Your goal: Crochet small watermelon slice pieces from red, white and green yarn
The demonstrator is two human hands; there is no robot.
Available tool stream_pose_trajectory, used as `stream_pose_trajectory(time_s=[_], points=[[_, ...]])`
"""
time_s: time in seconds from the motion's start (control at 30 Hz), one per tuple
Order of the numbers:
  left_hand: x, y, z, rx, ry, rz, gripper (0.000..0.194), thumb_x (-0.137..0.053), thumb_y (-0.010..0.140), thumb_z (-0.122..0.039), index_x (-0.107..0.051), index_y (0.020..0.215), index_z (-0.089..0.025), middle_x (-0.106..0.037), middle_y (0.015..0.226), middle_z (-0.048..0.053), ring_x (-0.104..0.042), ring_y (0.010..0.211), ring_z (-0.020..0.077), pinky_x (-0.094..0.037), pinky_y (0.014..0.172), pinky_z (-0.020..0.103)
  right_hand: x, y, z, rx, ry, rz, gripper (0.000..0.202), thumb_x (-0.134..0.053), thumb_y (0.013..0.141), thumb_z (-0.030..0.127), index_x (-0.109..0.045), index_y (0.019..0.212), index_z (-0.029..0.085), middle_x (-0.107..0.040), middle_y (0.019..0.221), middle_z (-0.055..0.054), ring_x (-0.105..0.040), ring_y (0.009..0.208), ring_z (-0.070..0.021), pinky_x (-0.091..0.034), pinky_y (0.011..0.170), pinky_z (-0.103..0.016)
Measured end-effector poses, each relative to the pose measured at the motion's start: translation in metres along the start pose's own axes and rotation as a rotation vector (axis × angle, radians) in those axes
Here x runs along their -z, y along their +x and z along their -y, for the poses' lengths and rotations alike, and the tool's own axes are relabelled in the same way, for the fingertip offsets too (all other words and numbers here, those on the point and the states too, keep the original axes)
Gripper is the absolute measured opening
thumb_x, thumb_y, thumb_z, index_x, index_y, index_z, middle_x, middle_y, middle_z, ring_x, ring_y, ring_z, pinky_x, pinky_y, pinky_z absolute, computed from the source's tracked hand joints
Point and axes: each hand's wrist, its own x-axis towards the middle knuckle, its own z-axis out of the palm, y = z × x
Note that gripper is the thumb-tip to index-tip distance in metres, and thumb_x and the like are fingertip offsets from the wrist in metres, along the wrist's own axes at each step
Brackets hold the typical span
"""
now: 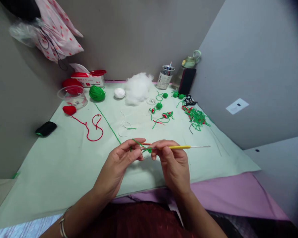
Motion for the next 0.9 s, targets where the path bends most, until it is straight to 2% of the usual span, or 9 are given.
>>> stream_pose_trajectory(time_s=[0.17,0.33,0.43,0.53,0.7,0.8,0.9], points=[[0.0,0.001,0.001,-0.042,0.146,-0.005,0.037,-0.083,0.085,-0.035,-0.075,0.121,-0.028,-0.074,0.099,0.001,-0.067,0.095,0.0182,-0.049,0.09,0.03,-0.002,-0.001,0.003,0.073,-0.125,0.043,0.016,-0.064,0.102,0.03,-0.08,0.102,0.028,-0.076,0.094,-0.001,-0.066,0.076,-0.0129,-0.053,0.073,-0.029],[-0.004,0.001,0.003,-0.155,0.283,-0.097,0.027,-0.079,0.088,-0.029,-0.077,0.114,-0.026,-0.077,0.094,0.0,-0.07,0.09,0.0174,-0.051,0.089,0.03,-0.005,-0.001,0.003,0.109,-0.173,0.049,0.018,-0.063,0.103,0.026,-0.08,0.103,0.029,-0.076,0.094,-0.001,-0.066,0.074,-0.0121,-0.055,0.071,-0.028],[-0.005,0.002,0.004,-0.185,0.256,-0.118,0.025,-0.08,0.086,-0.025,-0.078,0.111,-0.027,-0.076,0.086,-0.002,-0.07,0.084,0.015,-0.052,0.086,0.027,-0.008,-0.002,0.002,0.088,-0.17,0.024,0.013,-0.07,0.097,0.022,-0.082,0.1,0.028,-0.077,0.095,-0.001,-0.067,0.077,-0.0128,-0.055,0.071,-0.028],[-0.004,0.004,0.004,-0.147,0.15,-0.064,0.027,-0.082,0.085,-0.024,-0.079,0.111,-0.029,-0.075,0.083,-0.003,-0.069,0.08,0.0126,-0.052,0.081,0.024,-0.01,-0.004,0.001,0.07,-0.155,-0.024,0.015,-0.079,0.087,0.014,-0.083,0.094,0.028,-0.077,0.092,-0.002,-0.068,0.082,-0.0146,-0.055,0.07,-0.026],[0.003,0.009,0.003,-0.037,-0.012,0.064,0.025,-0.082,0.086,-0.027,-0.081,0.111,-0.027,-0.072,0.079,-0.003,-0.065,0.074,0.0103,-0.05,0.077,0.021,-0.012,0.0,0.002,-0.058,0.037,-0.026,0.014,-0.083,0.082,0.013,-0.081,0.085,0.027,-0.075,0.086,0.0,-0.065,0.073,-0.0118,-0.054,0.067,-0.024],[0.006,0.011,0.001,-0.038,-0.007,0.077,0.024,-0.082,0.087,-0.028,-0.081,0.111,-0.025,-0.073,0.081,-0.001,-0.066,0.076,0.0113,-0.051,0.079,0.022,-0.013,0.005,0.002,-0.195,0.226,-0.006,0.011,-0.087,0.078,0.018,-0.08,0.08,0.026,-0.076,0.081,0.002,-0.064,0.066,-0.0093,-0.053,0.064,-0.022],[0.007,0.01,0.001,-0.072,0.051,0.064,0.024,-0.08,0.09,-0.028,-0.08,0.114,-0.027,-0.073,0.084,-0.001,-0.068,0.081,0.0118,-0.052,0.082,0.023,-0.014,0.008,0.002,-0.272,0.308,-0.024,0.012,-0.09,0.074,0.021,-0.08,0.077,0.025,-0.076,0.078,0.002,-0.063,0.062,-0.0083,-0.05,0.06,-0.02]])
